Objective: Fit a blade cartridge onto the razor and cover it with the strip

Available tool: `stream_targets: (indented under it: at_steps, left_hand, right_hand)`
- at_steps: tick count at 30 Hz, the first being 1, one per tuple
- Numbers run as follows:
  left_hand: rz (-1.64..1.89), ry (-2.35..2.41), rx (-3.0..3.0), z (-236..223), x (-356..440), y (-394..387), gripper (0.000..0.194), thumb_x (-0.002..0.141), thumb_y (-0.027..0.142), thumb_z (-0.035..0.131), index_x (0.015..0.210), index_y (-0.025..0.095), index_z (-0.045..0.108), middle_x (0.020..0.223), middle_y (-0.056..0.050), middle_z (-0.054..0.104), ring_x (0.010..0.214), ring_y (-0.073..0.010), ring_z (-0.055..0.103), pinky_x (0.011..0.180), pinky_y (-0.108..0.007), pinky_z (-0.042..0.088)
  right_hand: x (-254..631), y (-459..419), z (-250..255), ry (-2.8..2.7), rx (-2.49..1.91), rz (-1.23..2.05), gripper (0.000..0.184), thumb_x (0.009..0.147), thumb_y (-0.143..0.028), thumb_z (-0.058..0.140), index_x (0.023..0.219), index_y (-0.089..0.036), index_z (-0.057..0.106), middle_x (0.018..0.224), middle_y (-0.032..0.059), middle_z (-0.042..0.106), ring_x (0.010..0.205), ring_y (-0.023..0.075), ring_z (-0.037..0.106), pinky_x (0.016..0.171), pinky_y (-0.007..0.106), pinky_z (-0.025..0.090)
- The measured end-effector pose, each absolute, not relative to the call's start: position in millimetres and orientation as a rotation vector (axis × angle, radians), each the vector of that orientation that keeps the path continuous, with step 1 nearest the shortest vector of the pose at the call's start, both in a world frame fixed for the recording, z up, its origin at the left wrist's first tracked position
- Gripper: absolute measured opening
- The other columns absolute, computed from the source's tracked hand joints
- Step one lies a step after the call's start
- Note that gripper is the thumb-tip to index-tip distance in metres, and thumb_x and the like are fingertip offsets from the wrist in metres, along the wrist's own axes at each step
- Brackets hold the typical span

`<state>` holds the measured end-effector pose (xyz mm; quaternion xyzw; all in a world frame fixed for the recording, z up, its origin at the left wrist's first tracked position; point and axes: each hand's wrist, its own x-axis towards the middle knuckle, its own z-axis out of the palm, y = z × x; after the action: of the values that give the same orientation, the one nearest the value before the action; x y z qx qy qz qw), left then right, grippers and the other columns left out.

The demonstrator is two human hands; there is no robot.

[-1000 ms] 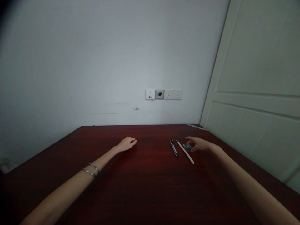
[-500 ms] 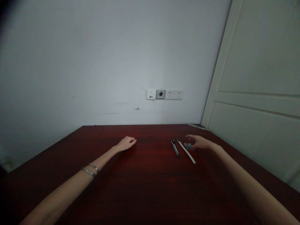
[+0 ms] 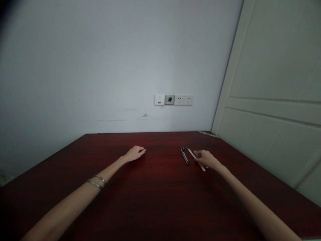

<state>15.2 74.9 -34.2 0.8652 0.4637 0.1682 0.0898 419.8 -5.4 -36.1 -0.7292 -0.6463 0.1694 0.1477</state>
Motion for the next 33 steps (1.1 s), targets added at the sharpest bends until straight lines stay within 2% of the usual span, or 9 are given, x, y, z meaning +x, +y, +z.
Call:
stream_targets:
  at_steps: [6,12,15,18,25,29,33]
  left_hand:
    - [0.495,1.39,2.571,-28.0,19.6,68.4,0.039,0.086,0.042,0.035,0.069,0.017,0.06,0.07,-0.005,0.062,0.063,-0.0155,0.055,0.058,-0.024,0.034]
    - [0.482,1.391,2.565,-26.5,19.0,62.7,0.039,0.087,0.042,0.035,0.072,0.016,0.062,0.073,-0.006,0.064,0.065,-0.0163,0.057,0.059,-0.025,0.037]
    - [0.482,1.422,2.561,-29.3,15.8,62.7,0.038,0.087,0.041,0.035,0.076,0.017,0.063,0.078,-0.006,0.065,0.071,-0.0178,0.058,0.063,-0.026,0.039]
    - [0.503,1.509,2.541,-33.0,10.1,63.5,0.036,0.087,0.038,0.036,0.083,0.017,0.065,0.085,-0.008,0.065,0.079,-0.0197,0.058,0.067,-0.027,0.041]
    - [0.627,1.539,2.646,-49.6,-7.2,63.0,0.03,0.082,0.036,0.046,0.093,0.015,0.065,0.104,-0.011,0.06,0.101,-0.024,0.05,0.088,-0.035,0.04]
    - [0.601,1.578,2.646,-61.8,-14.9,58.8,0.039,0.083,0.037,0.044,0.11,0.014,0.058,0.119,-0.013,0.053,0.113,-0.0269,0.044,0.095,-0.039,0.035]
    - [0.598,1.613,2.609,-66.6,-16.8,54.7,0.041,0.086,0.038,0.04,0.115,0.013,0.055,0.124,-0.014,0.051,0.118,-0.0277,0.041,0.098,-0.04,0.033]
  right_hand:
    - [411.6,-8.6,-38.3,-1.783,-2.108,0.484,0.013,0.071,-0.025,0.057,0.07,-0.013,0.063,0.054,0.0046,0.062,0.045,0.0154,0.058,0.036,0.019,0.041]
    - [406.2,-15.5,-33.5,-1.8,-2.124,0.459,0.02,0.073,-0.03,0.056,0.066,-0.013,0.065,0.055,0.0065,0.064,0.049,0.0174,0.061,0.041,0.021,0.044]
    - [406.3,-17.6,-24.5,-1.833,-2.14,0.275,0.029,0.075,-0.039,0.053,0.075,-0.016,0.07,0.064,0.0084,0.067,0.061,0.0214,0.065,0.051,0.024,0.045]
    - [397.6,-15.3,-12.3,-1.787,-2.14,0.069,0.034,0.076,-0.045,0.051,0.088,-0.02,0.071,0.084,0.0108,0.069,0.079,0.0259,0.065,0.061,0.028,0.047]
    - [331.7,7.2,-0.4,-1.881,-1.996,-0.087,0.035,0.079,-0.029,0.047,0.107,-0.019,0.065,0.105,0.0094,0.066,0.097,0.0265,0.06,0.079,0.031,0.046]
    - [289.3,19.9,-14.3,-2.058,-1.777,-0.091,0.036,0.079,-0.019,0.046,0.11,-0.011,0.062,0.111,0.0148,0.062,0.104,0.0259,0.056,0.09,0.031,0.041]
    - [259.0,28.9,-35.4,-2.182,-1.635,-0.022,0.036,0.08,-0.009,0.042,0.111,-0.007,0.061,0.113,0.0174,0.06,0.107,0.0242,0.055,0.095,0.03,0.037]
